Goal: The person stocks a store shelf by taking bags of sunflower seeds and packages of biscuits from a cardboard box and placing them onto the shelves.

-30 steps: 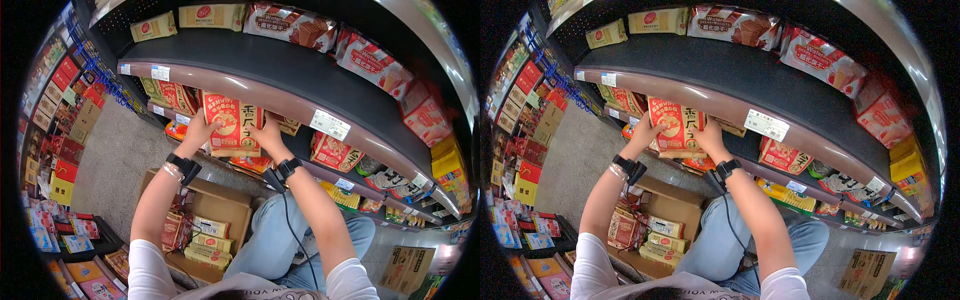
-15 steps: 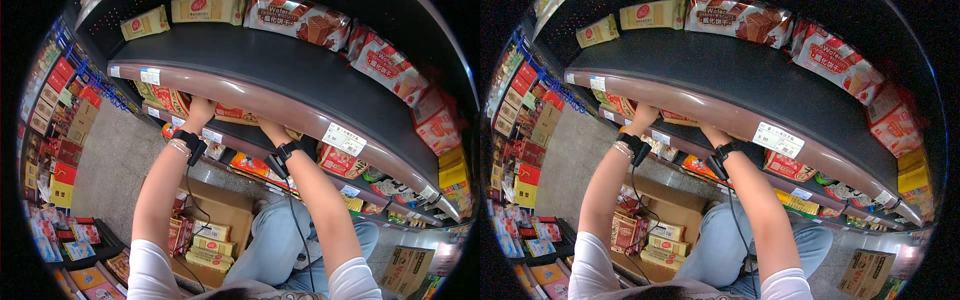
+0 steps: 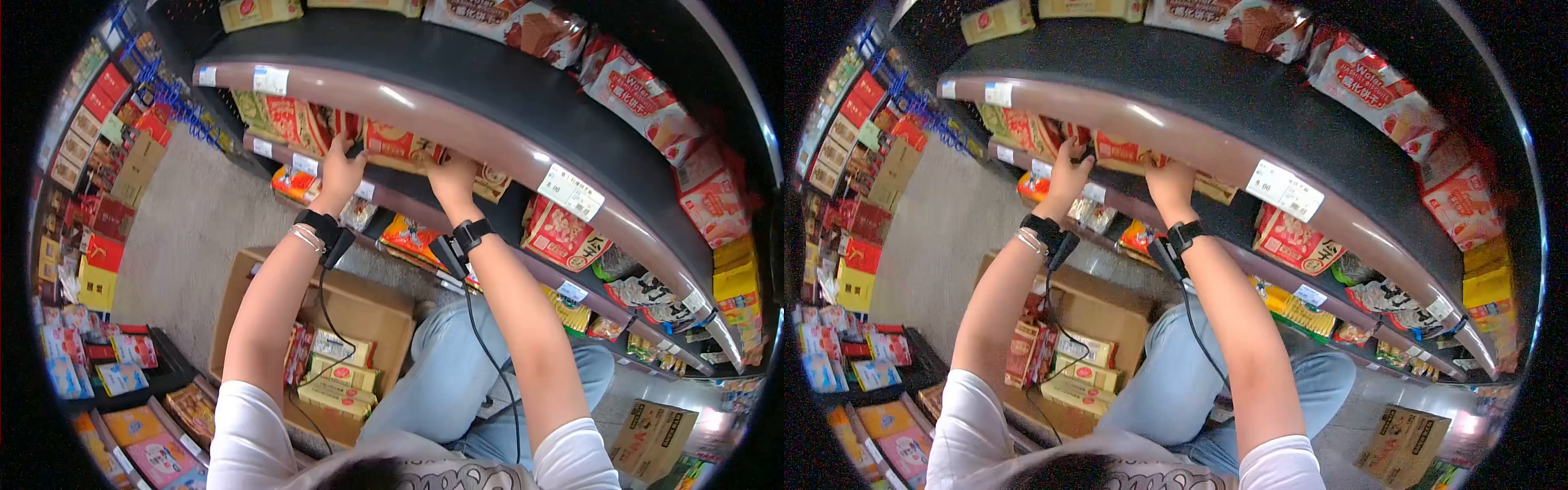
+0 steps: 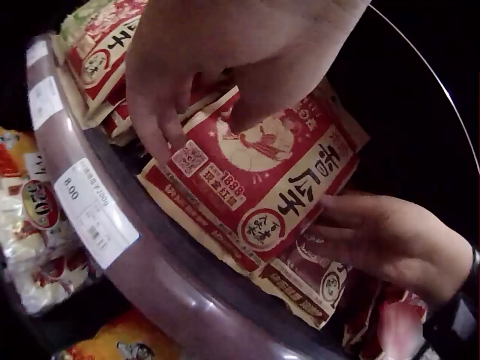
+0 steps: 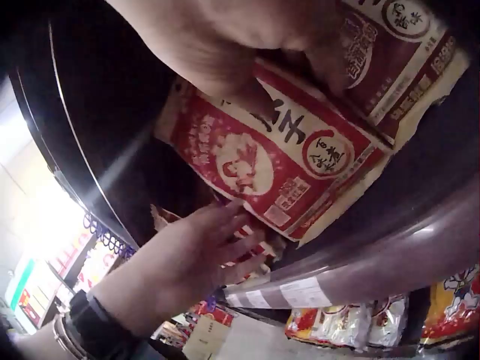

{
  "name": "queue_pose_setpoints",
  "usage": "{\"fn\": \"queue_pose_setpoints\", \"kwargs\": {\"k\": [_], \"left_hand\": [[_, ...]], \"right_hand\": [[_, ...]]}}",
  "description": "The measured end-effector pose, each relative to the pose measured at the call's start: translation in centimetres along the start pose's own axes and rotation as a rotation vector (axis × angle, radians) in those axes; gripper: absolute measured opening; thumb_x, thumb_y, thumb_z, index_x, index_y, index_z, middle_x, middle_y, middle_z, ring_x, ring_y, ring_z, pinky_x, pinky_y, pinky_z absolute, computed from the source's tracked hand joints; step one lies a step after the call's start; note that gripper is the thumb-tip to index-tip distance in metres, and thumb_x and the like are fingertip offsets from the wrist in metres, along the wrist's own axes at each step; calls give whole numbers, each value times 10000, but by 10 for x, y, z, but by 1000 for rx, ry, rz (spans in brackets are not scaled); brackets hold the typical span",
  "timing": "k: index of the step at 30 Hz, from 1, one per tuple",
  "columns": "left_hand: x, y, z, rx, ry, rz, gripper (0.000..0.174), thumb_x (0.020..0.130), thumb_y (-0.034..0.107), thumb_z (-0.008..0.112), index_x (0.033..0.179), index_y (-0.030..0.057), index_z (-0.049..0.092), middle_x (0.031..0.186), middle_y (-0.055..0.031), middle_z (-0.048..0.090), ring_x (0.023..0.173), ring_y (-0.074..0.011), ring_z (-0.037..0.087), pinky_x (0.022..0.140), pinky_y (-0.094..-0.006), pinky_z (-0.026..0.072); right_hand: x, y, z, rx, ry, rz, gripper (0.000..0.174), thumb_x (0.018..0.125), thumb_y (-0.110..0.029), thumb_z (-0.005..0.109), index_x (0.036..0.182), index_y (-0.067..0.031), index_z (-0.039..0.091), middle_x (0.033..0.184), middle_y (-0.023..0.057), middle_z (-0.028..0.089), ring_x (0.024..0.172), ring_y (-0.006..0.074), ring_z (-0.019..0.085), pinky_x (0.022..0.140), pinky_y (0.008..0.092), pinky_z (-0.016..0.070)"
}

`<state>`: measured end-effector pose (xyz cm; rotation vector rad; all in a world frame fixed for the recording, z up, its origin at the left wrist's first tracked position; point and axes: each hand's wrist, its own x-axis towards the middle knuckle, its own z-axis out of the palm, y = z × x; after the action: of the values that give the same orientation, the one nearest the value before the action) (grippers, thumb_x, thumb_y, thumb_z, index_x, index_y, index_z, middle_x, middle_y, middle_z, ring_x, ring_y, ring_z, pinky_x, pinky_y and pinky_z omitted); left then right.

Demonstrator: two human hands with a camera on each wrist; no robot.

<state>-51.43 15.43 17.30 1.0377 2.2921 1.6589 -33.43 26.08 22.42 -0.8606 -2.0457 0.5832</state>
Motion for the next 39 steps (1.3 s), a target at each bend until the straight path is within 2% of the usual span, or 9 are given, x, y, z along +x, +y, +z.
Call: {"fn": "queue_pose_setpoints", "kwargs": {"k": [3, 10, 17, 21, 24, 28, 30, 35, 39], "left_hand": [[-47, -1, -23, -305, -31, -171, 450, 832, 85, 637, 1235, -4, 460, 1091, -168, 627, 786, -188, 636, 713, -307, 510], [-227, -102, -82, -289, 26, -610, 266, 873, 114, 602, 1126, 48, 552, 883, -41, 616, 685, -105, 569, 543, -247, 454], [-401, -154, -122, -265, 186, -1263, 350, 851, 160, 582, 1186, 90, 507, 948, -55, 588, 758, -156, 584, 583, -328, 462], [-507, -257, -131, 84, 353, -1385, 511, 741, 216, 674, 1158, -14, 488, 978, -116, 606, 898, -280, 606, 729, -405, 495], [-510, -209, -140, 149, 362, -1453, 588, 783, 209, 704, 1224, -59, 422, 1111, -180, 563, 915, -262, 553, 740, -376, 479], [-467, -146, -127, 535, 499, -1765, 830, 662, 421, 749, 1225, -80, 400, 1166, -260, 569, 1174, -399, 456, 978, -428, 391], [-522, -205, -131, 471, 305, -1625, 769, 696, 415, 728, 1217, -63, 423, 1145, -237, 587, 1146, -368, 495, 955, -414, 414], [-558, -224, -130, -273, 315, -1710, 422, 820, 283, 662, 1146, 23, 599, 1090, -116, 640, 935, -251, 616, 805, -362, 489], [-592, -257, -125, -393, 301, -1631, 480, 778, 242, 717, 1173, 6, 582, 1115, -112, 634, 920, -251, 614, 790, -373, 494]], "right_hand": [[-29, -20, 1, 237, 75, 133, 336, 747, -191, 701, 1001, 4, 600, 878, 211, 657, 815, 350, 644, 733, 408, 507], [-182, -55, 55, 542, -419, 279, 183, 774, -110, 698, 931, -56, 621, 826, 62, 681, 757, 139, 655, 700, 289, 517], [-335, -66, 85, 254, -955, 562, 189, 754, -159, 655, 918, -64, 654, 835, 97, 697, 791, 234, 676, 727, 328, 519], [-351, -64, 80, 135, -1103, 360, 218, 745, -173, 654, 938, -73, 655, 857, 98, 698, 817, 269, 669, 741, 356, 521], [-346, -53, 90, 135, -1174, 403, 260, 794, -208, 633, 1027, -91, 638, 975, 142, 663, 949, 332, 621, 810, 431, 502], [-338, -50, 92, 94, -1221, 437, 267, 804, -220, 623, 1037, -92, 639, 1053, 157, 648, 977, 336, 614, 840, 430, 497], [-342, -49, 93, 93, -1227, 417, 275, 802, -220, 622, 1044, -91, 639, 1055, 158, 648, 983, 337, 613, 843, 431, 494], [-349, -51, 100, 139, -1258, 406, 288, 799, -214, 616, 1058, -91, 636, 1055, 165, 647, 993, 346, 608, 853, 432, 487], [-353, -55, 102, 141, -1285, 415, 303, 797, -219, 615, 1072, -92, 630, 1081, 166, 641, 1026, 340, 596, 875, 429, 474]]}}
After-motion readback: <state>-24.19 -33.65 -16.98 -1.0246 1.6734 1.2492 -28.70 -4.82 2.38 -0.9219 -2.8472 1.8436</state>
